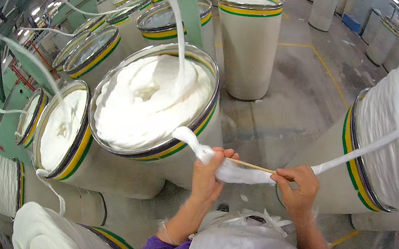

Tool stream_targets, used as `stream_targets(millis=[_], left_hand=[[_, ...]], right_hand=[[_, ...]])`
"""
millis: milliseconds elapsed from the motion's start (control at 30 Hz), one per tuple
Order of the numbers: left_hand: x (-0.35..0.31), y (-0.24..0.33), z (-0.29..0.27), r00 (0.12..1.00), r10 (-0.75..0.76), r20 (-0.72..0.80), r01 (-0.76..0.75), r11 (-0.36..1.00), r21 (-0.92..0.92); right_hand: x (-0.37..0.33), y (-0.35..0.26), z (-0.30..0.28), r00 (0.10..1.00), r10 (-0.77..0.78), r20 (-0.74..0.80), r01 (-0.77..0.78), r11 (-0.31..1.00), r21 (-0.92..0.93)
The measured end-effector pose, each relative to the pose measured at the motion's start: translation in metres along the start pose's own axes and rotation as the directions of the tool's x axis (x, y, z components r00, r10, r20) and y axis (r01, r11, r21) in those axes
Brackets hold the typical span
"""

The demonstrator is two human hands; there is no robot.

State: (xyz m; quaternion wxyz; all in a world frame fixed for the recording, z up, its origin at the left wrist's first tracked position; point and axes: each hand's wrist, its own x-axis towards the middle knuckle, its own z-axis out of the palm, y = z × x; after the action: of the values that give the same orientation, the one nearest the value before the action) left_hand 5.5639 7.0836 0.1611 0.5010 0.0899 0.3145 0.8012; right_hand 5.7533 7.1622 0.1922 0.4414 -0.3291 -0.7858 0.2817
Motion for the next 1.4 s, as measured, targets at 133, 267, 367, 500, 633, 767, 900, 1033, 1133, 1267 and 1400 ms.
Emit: stream_targets(millis=[133, 267, 367, 500, 633, 767, 900, 1033, 1133, 1267, 1400], left_hand=[[0.002, 0.001, 0.001, 0.995, -0.003, 0.101, 0.022, 0.982, -0.186], [0.007, -0.001, 0.001, 0.996, 0.015, 0.087, 0.013, 0.949, -0.314], [0.011, 0.0, -0.002, 0.99, 0.049, 0.133, 0.009, 0.916, -0.401], [0.014, 0.002, -0.009, 0.973, 0.122, 0.195, -0.015, 0.879, -0.476], [0.013, 0.004, -0.013, 0.951, 0.134, 0.277, 0.032, 0.854, -0.519], [0.012, 0.005, -0.012, 0.956, 0.104, 0.276, 0.078, 0.814, -0.575], [0.011, 0.007, -0.005, 0.968, 0.099, 0.231, 0.053, 0.817, -0.574], [0.013, 0.011, 0.0, 0.95, 0.097, 0.296, 0.099, 0.808, -0.581], [0.015, 0.016, 0.002, 0.956, 0.097, 0.276, 0.099, 0.781, -0.617], [0.018, 0.018, 0.0, 0.967, 0.099, 0.234, 0.063, 0.8, -0.597], [0.02, 0.019, -0.003, 0.962, 0.065, 0.264, 0.124, 0.759, -0.639]], right_hand=[[0.004, -0.004, -0.001, 0.998, -0.065, 0.022, 0.067, 0.992, -0.107], [0.013, -0.006, -0.005, 0.943, -0.331, 0.044, 0.333, 0.918, -0.215], [0.014, -0.012, 0.002, 0.991, -0.13, 0.032, 0.133, 0.977, -0.167], [0.011, -0.014, 0.011, 0.937, -0.35, -0.014, 0.337, 0.912, -0.236], [0.01, -0.01, 0.012, 0.987, -0.142, 0.074, 0.151, 0.979, -0.135], [0.01, -0.01, 0.013, 0.932, -0.36, 0.026, 0.358, 0.91, -0.208], [0.009, -0.013, 0.016, 0.96, -0.258, 0.108, 0.276, 0.935, -0.222], [0.005, -0.011, 0.014, 0.928, -0.362, 0.086, 0.372, 0.901, -0.224], [0.001, -0.008, 0.012, 0.943, -0.298, 0.15, 0.318, 0.939, -0.134], [-0.002, -0.01, 0.014, 0.952, -0.204, 0.228, 0.245, 0.954, -0.17], [-0.005, -0.018, 0.02, 0.941, -0.332, 0.064, 0.338, 0.931, -0.141]])
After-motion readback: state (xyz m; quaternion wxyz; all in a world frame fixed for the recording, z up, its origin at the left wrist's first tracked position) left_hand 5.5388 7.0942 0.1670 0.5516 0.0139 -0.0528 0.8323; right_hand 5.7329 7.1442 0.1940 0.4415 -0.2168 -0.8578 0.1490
